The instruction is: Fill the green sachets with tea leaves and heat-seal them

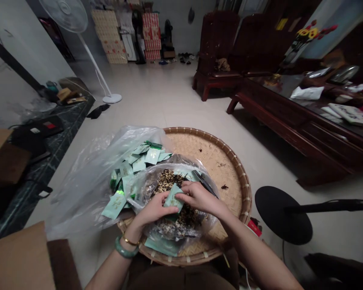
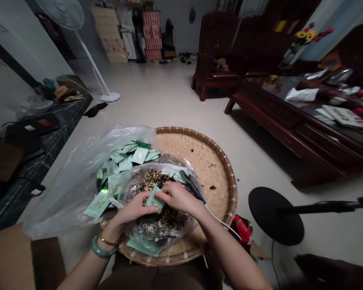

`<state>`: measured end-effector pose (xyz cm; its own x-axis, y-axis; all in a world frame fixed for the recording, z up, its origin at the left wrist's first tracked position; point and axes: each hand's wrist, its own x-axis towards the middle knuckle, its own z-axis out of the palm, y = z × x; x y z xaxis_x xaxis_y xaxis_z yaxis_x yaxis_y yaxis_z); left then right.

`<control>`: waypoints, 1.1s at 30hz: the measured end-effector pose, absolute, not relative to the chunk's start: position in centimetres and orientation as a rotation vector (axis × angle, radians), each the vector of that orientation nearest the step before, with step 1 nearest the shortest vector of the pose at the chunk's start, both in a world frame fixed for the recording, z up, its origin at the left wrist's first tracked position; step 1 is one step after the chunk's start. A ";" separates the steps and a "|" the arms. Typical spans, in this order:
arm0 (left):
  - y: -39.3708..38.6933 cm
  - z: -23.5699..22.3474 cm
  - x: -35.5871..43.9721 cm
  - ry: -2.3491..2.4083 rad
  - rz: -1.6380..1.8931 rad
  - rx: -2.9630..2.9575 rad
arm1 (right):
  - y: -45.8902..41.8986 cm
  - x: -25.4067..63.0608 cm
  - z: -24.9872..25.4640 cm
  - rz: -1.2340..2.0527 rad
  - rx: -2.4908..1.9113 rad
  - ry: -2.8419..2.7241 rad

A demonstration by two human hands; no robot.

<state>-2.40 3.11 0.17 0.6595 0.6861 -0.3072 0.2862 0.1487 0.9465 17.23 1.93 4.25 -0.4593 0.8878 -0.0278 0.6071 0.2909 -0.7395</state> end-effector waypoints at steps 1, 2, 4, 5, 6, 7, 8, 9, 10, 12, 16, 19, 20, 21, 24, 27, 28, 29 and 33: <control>3.1 0.1 -2.4 0.875 0.339 1.422 | 2.2 17.4 4.1 1.085 -1.337 -2.111; 3.2 0.1 -2.3 0.877 0.329 1.416 | 2.4 17.6 4.0 1.206 -1.336 -2.045; 3.3 0.0 -2.4 0.877 0.316 1.434 | 3.0 18.2 3.9 1.437 -1.343 -1.959; 3.3 0.0 -2.4 0.884 0.313 1.461 | 3.4 18.5 4.0 1.520 -1.334 -1.968; 3.3 0.1 -2.4 0.896 0.310 1.496 | 3.7 18.8 4.1 1.577 -1.315 -2.008; 3.3 0.1 -2.4 0.910 0.309 1.531 | 4.1 19.1 4.2 1.605 -1.291 -2.068; 3.3 0.2 -2.3 0.924 0.311 1.563 | 4.4 19.2 4.3 1.617 -1.266 -2.132; 3.3 0.3 -2.3 0.935 0.316 1.590 | 4.6 19.1 4.4 1.619 -1.248 -2.193; 3.3 0.4 -2.2 0.940 0.326 1.608 | 4.8 19.0 4.5 1.598 -1.246 -2.245; 3.1 0.4 -2.1 0.944 0.351 1.628 | 5.0 18.4 4.6 1.447 -1.299 -2.341; 2.8 -0.1 -2.1 0.973 0.389 1.662 | 4.5 17.0 4.9 1.026 -1.406 -2.462; 2.8 -0.6 -2.1 1.013 0.417 1.716 | 4.0 16.8 5.9 0.885 -1.390 -2.483; 2.9 -0.7 -2.1 1.030 0.425 1.728 | 3.8 17.0 6.3 0.858 -1.377 -2.478; 2.9 -0.7 -2.1 1.051 0.438 1.731 | 3.6 17.2 6.8 0.835 -1.372 -2.459; 3.1 -0.8 -2.3 1.081 0.517 1.676 | 3.0 18.2 8.0 0.790 -1.399 -2.311; 3.1 -0.8 -2.8 1.014 0.650 1.614 | 2.1 19.1 8.6 0.778 -1.442 -2.202; 3.0 -0.8 -2.9 0.987 0.689 1.608 | 1.7 19.2 8.7 0.769 -1.456 -2.206; 2.9 -0.7 -3.1 0.972 0.720 1.608 | 1.3 19.3 8.7 0.757 -1.460 -2.215; 2.6 -0.4 -3.3 0.991 0.760 1.632 | 0.0 18.4 8.6 0.700 -1.266 -2.229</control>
